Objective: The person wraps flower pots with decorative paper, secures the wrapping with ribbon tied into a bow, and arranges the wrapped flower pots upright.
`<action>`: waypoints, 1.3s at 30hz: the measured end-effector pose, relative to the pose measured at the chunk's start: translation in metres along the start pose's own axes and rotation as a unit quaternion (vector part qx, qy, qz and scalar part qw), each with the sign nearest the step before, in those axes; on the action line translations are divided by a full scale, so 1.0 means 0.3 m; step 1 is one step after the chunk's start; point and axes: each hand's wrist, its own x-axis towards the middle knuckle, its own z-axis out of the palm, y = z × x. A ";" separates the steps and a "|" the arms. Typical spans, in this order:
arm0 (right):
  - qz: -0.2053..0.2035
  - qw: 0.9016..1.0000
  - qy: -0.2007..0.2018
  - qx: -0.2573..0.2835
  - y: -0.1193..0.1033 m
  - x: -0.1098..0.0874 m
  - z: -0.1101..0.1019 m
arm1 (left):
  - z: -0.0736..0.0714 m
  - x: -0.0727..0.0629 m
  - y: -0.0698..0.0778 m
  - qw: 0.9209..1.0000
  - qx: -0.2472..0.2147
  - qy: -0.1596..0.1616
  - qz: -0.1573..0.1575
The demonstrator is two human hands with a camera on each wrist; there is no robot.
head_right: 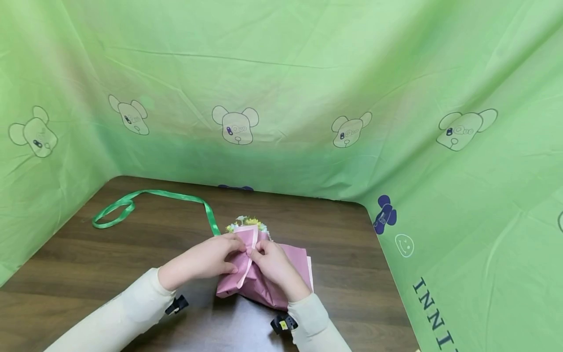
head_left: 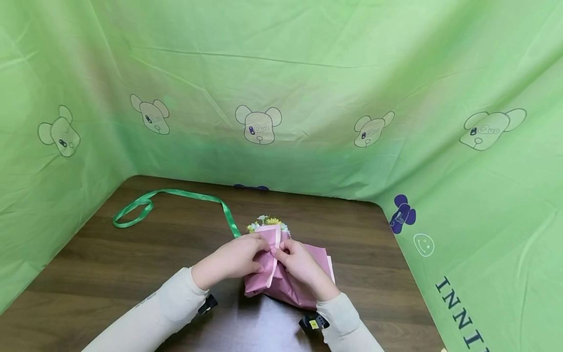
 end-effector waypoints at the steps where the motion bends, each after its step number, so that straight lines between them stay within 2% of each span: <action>1: 0.002 1.000 0.003 -0.003 -0.001 -0.001 0.001 | 0.001 0.000 -0.001 1.000 0.004 -0.002 0.001; 7: 0.018 0.999 0.025 -0.028 -0.003 -0.009 0.006 | 0.010 -0.004 -0.006 1.000 0.012 -0.004 0.004; 12: 0.052 0.999 0.008 0.001 0.001 -0.016 0.002 | 0.012 -0.005 0.001 1.000 0.013 0.009 0.004; 20: 0.062 0.997 -0.007 0.041 0.008 -0.005 -0.005 | 0.011 -0.009 0.002 0.999 0.035 0.012 0.016; 33: 0.086 0.993 0.005 0.079 0.034 0.044 -0.005 | 0.013 -0.009 0.011 0.999 0.047 0.002 0.006; 39: 0.108 0.990 0.002 0.089 0.035 0.072 -0.004 | 0.017 -0.012 0.011 0.998 0.054 0.009 0.019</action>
